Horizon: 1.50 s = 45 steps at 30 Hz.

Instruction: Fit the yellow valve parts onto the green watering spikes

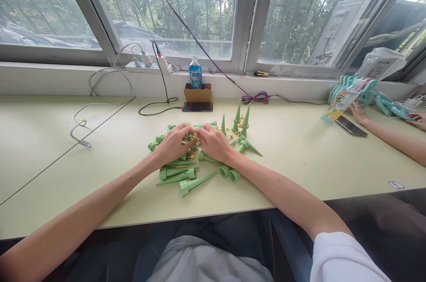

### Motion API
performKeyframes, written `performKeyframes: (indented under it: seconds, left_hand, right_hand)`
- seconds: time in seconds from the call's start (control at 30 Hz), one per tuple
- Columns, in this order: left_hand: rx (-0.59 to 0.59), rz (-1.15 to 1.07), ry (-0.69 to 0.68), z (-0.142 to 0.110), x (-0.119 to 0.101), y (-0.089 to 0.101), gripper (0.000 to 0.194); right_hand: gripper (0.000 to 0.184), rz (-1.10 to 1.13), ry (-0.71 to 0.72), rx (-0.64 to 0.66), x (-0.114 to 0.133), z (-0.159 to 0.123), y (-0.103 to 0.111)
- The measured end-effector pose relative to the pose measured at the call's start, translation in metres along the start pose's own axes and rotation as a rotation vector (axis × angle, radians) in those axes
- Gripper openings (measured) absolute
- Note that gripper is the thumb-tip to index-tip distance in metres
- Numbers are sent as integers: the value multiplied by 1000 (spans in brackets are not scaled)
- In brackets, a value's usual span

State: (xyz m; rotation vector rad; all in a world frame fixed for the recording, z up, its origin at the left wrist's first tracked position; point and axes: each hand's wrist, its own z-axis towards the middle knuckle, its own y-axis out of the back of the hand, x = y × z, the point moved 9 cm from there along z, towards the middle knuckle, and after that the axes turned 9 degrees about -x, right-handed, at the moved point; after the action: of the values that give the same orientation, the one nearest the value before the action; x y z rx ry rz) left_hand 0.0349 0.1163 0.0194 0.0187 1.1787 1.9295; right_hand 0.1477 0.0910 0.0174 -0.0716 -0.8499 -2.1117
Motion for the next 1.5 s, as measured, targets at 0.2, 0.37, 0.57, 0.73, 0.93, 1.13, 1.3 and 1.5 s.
performKeyframes:
  seconds: [0.2, 0.37, 0.57, 0.73, 0.93, 1.13, 1.3, 1.5]
  left_hand:
    - [-9, -2, -23, 0, 0, 1, 9]
    - [-11, -2, -26, 0, 0, 1, 10]
    - [-13, -26, -30, 0, -3, 1, 8]
    - [-15, -26, -52, -1, -3, 0, 7]
    - [-15, -30, -68, -1, -4, 0, 6]
    - [-19, -33, -75, -1, -5, 1, 6]
    - [-27, -46, -83, 0, -5, 1, 7]
    - [-26, -44, -87, 0, -6, 1, 11]
  right_hand:
    - [18, -1, -10, -21, 2, 2, 4]
    - [17, 6, -23, 4, 1, 2, 2]
    - [17, 39, -4, 68, 3, 0, -4]
    - [17, 31, -2, 84, 4, 0, -5]
    - [17, 43, -5, 96, 5, 0, -5]
    - [19, 55, -14, 102, 3, -1, -7]
    - [20, 51, -34, 122, 2, -1, -8]
    - [19, 82, -54, 118, 2, 0, -6]
